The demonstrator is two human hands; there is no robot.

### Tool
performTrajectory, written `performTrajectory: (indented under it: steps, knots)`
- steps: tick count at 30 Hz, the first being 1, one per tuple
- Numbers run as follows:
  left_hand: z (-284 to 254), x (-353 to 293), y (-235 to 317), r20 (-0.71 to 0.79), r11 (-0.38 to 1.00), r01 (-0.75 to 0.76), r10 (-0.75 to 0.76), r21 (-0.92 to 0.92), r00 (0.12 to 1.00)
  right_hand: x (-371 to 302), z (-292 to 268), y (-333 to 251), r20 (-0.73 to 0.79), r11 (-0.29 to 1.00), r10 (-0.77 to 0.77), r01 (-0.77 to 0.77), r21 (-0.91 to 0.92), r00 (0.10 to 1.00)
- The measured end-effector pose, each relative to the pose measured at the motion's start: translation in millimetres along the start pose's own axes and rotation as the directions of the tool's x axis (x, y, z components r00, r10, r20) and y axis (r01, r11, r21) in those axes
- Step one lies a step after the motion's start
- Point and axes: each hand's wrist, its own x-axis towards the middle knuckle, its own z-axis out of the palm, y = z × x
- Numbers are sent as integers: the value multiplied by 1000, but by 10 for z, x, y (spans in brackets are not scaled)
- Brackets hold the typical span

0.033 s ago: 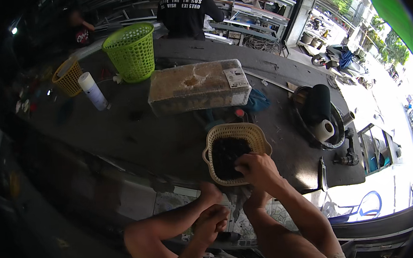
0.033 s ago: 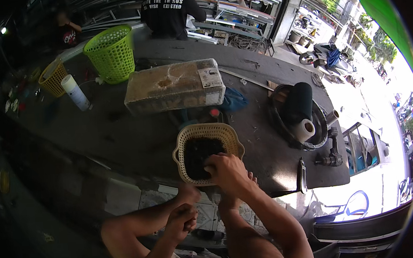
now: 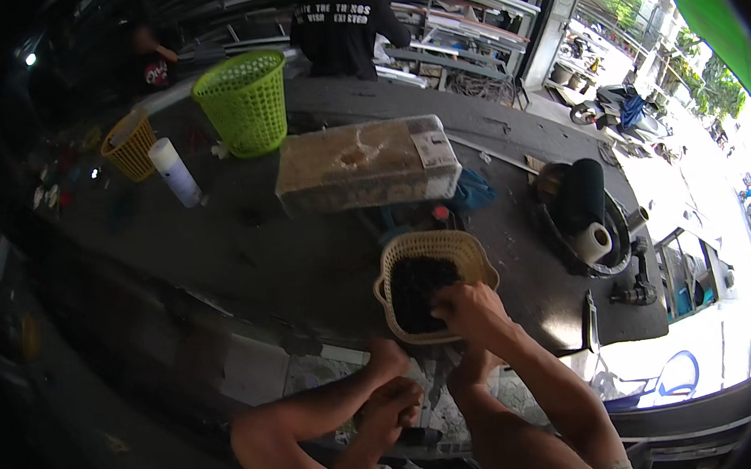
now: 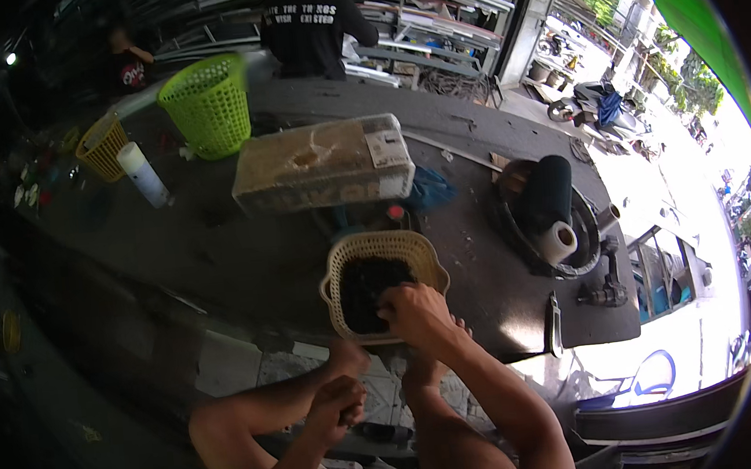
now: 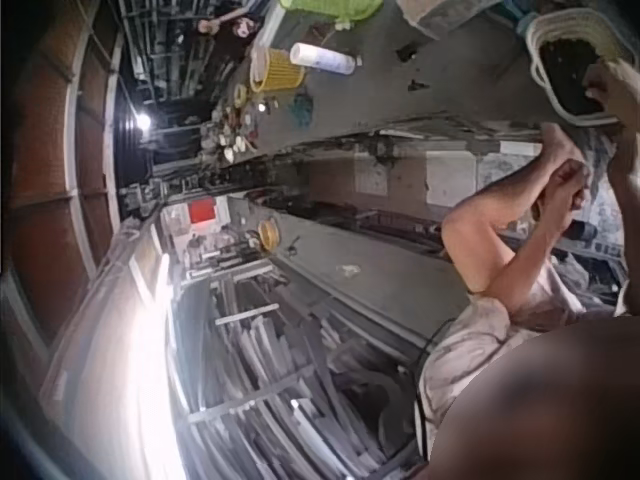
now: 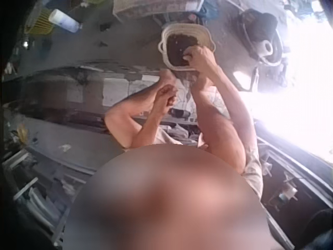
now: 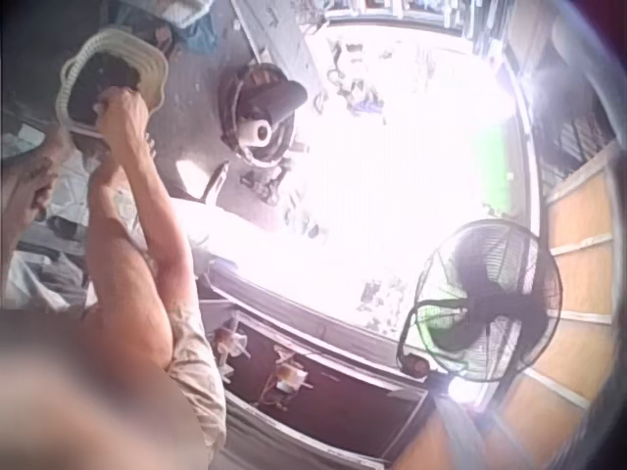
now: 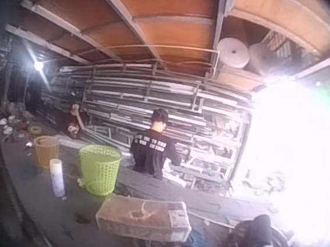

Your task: The person sits at a workbench and repeatedly picks small black fasteners from a basket, handling them one at a time with both hands. The person occasionally places items back into the basket while continuing to sort through the pile.

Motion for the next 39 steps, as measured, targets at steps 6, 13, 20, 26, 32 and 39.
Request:
performTrajectory:
  steps: [6, 13, 20, 26, 32, 39]
  knots:
    - [-14, 30, 25, 86, 994, 61, -53, -91, 995, 275, 291, 99, 232, 984, -44, 83, -160, 972]
    - [34, 89, -60, 28, 979, 113, -119, 167, 993, 275, 353, 167, 219, 986, -77, 107, -129, 973]
    - [-48, 107, -3, 57, 997, 80, -81, 11, 995, 207, 232, 138, 129, 999, -2, 8, -50, 992]
    - [-76, 98, 43, 106, 999, 30, -27, -28, 994, 100, 50, 30, -42, 1000, 8, -8, -7, 999]
    - [117, -34, 230, 73, 984, 144, -137, -102, 988, 23, 43, -18, -187, 998, -57, 52, -32, 981]
    - [257, -130, 270, -33, 991, 94, -97, -94, 995, -56, 82, 13, -225, 966, 44, 16, 259, 973]
